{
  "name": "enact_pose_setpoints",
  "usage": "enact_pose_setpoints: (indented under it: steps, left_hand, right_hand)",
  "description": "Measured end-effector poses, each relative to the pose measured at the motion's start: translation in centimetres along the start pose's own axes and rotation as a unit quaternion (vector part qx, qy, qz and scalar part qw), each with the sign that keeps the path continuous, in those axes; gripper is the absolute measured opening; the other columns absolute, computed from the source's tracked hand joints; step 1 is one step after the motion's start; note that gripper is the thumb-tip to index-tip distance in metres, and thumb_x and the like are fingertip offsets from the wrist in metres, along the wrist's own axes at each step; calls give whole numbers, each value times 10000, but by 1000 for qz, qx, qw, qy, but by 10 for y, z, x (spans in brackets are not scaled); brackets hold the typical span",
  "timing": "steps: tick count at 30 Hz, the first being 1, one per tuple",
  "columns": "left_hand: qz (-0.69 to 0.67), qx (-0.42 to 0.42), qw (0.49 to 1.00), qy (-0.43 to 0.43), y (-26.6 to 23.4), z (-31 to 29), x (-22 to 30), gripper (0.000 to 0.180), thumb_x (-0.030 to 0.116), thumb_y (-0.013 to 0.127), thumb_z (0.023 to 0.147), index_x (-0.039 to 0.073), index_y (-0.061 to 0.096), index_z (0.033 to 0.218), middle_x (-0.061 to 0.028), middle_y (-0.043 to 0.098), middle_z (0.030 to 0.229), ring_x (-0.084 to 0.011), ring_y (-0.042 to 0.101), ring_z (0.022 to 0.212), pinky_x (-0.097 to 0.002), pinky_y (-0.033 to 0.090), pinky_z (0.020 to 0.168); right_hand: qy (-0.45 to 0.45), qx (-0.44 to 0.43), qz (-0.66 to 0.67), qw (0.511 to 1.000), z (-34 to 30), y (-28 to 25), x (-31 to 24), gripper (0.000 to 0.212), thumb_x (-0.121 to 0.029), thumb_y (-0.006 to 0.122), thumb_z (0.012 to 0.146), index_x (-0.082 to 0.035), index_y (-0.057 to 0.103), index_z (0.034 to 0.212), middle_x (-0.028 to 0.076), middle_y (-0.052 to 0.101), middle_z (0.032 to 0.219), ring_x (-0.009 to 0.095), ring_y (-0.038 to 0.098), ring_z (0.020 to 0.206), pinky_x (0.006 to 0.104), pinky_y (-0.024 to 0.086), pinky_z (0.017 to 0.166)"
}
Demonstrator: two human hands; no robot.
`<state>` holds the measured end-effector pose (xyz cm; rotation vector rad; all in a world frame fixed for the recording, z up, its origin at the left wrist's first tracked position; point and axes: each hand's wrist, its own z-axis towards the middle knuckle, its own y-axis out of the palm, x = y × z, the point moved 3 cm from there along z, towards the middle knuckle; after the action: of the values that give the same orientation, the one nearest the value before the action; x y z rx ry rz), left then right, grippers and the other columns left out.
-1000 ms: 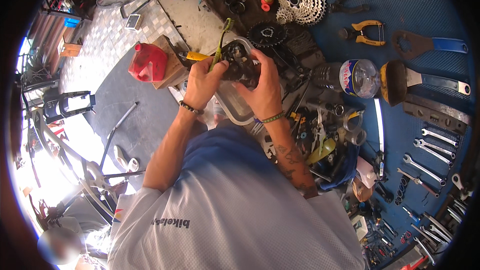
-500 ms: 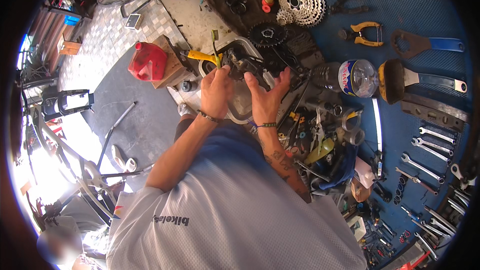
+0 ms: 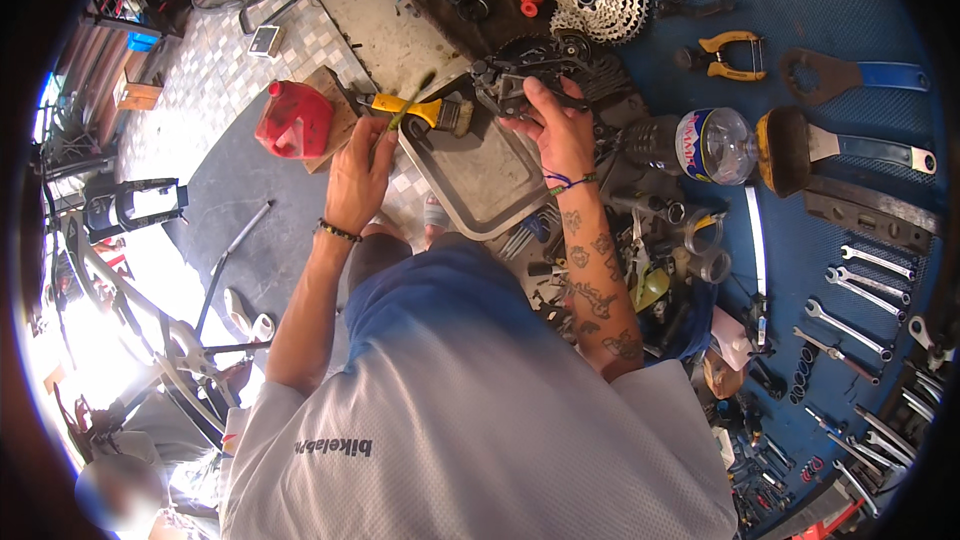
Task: The person scrubs a bicycle crankset and chainring with a yellow brush and a green pick tool in a metal tray. They repeatedly rotate the crankset to access different areas and use the pick to clean between teeth and around the chainring bolts.
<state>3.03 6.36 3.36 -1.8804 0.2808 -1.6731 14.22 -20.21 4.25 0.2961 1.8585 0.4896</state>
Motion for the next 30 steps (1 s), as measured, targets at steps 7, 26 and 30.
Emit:
enact_pose_setpoints:
  steps: [7,26,30]
  left_hand:
    - [188,-23,978,86,-2,-2,6,191,267,722,1037,143,785,1168,-121,712,997,-360,739,978,-494,582,772]
    - [69,60,979,180,56,133,-8,295,309,715,1049,132,808,1266,-151,805,1107,-363,789,968,-454,607,862]
    - [-102,-206,973,24,49,45,19,404,394,704,1096,78,768,1339,-98,799,929,-213,791,861,-360,608,745]
  right_hand:
    - [2,-4,-14,1000,3,-4,-12,264,-198,794,1032,-77,679,1236,79,768,1145,209,770,948,402,698,754]
    - [64,121,-100,985,-130,-47,42,534,-383,768,1064,-9,613,1413,34,735,1090,105,713,901,298,610,732]
    - [42,202,-218,954,-143,-62,35,664,-461,785,1049,13,589,1470,62,714,1170,91,664,975,263,543,818]
